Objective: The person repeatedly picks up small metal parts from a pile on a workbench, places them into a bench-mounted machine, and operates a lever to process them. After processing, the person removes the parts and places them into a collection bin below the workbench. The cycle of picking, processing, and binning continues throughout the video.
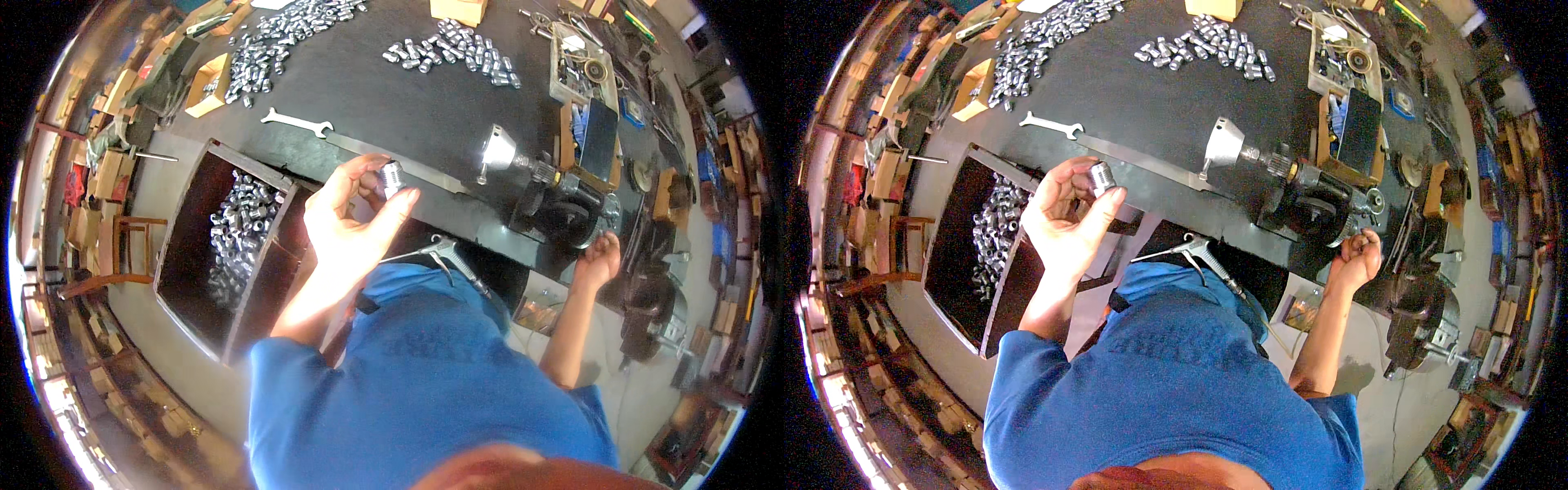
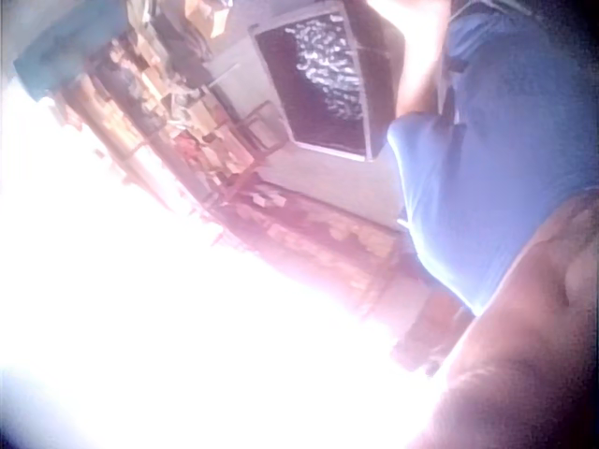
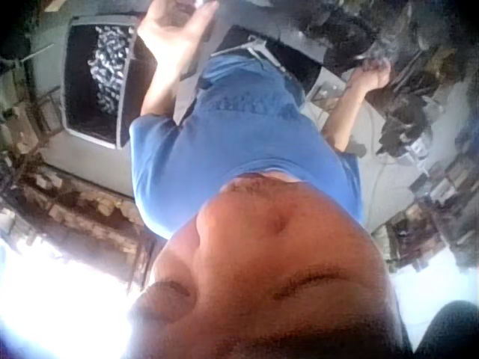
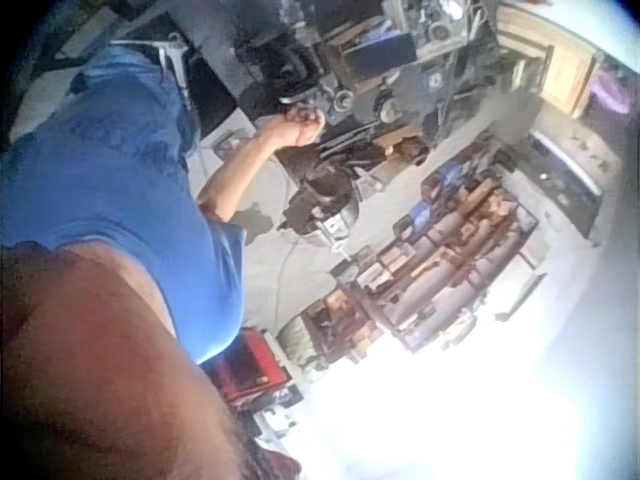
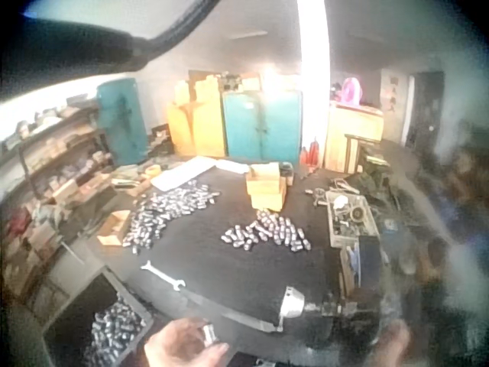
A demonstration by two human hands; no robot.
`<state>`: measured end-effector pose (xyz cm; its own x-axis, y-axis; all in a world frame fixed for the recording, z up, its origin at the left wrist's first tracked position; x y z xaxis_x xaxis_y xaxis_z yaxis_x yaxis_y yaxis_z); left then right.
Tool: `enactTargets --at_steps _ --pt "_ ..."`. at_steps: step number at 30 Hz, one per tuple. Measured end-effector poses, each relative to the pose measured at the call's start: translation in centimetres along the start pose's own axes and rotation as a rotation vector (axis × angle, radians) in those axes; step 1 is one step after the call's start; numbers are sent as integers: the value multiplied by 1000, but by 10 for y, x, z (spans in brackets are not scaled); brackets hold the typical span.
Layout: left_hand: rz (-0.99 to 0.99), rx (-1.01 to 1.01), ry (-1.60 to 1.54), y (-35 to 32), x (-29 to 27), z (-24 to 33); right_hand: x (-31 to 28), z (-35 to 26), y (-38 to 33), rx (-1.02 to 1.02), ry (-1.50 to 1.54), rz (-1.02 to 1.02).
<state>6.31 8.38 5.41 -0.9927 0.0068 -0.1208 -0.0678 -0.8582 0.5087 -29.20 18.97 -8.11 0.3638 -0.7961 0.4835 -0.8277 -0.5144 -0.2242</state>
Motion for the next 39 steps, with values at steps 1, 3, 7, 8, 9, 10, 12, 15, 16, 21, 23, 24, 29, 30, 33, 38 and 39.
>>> enactTargets --at_steps 1,3,7,8,9,10,12,15,16,21,23,24,29,30,33,38,39 --pt "8 26 33 1 -1 -3 0 1 0 3 10 -13" --pt "37 68 155 2 -7 -1 2 4 1 8 19 -25" --pt "6 130 769 -1 -48 1 3 -1 -4 8 23 28" --pt "75 68 798 -5 -63 -3 0 -1 -4 7 30 9" --pt "85 31 880 -11 -89 -12 -3 2 1 4 39 -13" --pt "131 30 933 -17 -111 -25 -6 3 3 -1 43 -32" --pt "-11 -111 1333 -27 -153 -34 -8 3 3 -14 34 -22" --pt "-164 -171 1516 -35 -183 -34 -11 5 5 -6 36 -63" --pt "-118 -77 1529 -34 -185 -33 -10 6 5 -7 27 -67" --pt "92 84 785 38 -69 -60 -12 4 4 -20 50 -66" --pt "-107 -119 567 77 -28 -113 -9 4 3 -1 30 -39" --pt "-184 -208 448 95 -6 -129 -7 4 2 8 21 -26" --pt "-383 48 878 162 67 -243 -12 5 3 -25 51 -161" --pt "-399 75 927 170 77 -247 -12 5 3 -29 54 -139" --pt "-424 80 1024 180 94 -259 -11 5 1 -2 55 -44" --pt "-433 163 1063 171 89 -257 -10 4 0 -21 17 -113" --pt "-417 123 1035 168 83 -250 -8 4 0 -21 9 -115"
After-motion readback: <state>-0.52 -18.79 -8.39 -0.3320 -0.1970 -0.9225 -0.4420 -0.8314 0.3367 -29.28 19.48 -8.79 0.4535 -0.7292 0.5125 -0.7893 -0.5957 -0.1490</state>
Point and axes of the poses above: each hand's wrist, its own y-axis towards the middle knuckle, its own x-axis out of the palm, z = x × y, the point moved 1 cm from there along y, towards the middle knuckle, and after that the axes turned 11 degrees about x, right-handed, at the moved point
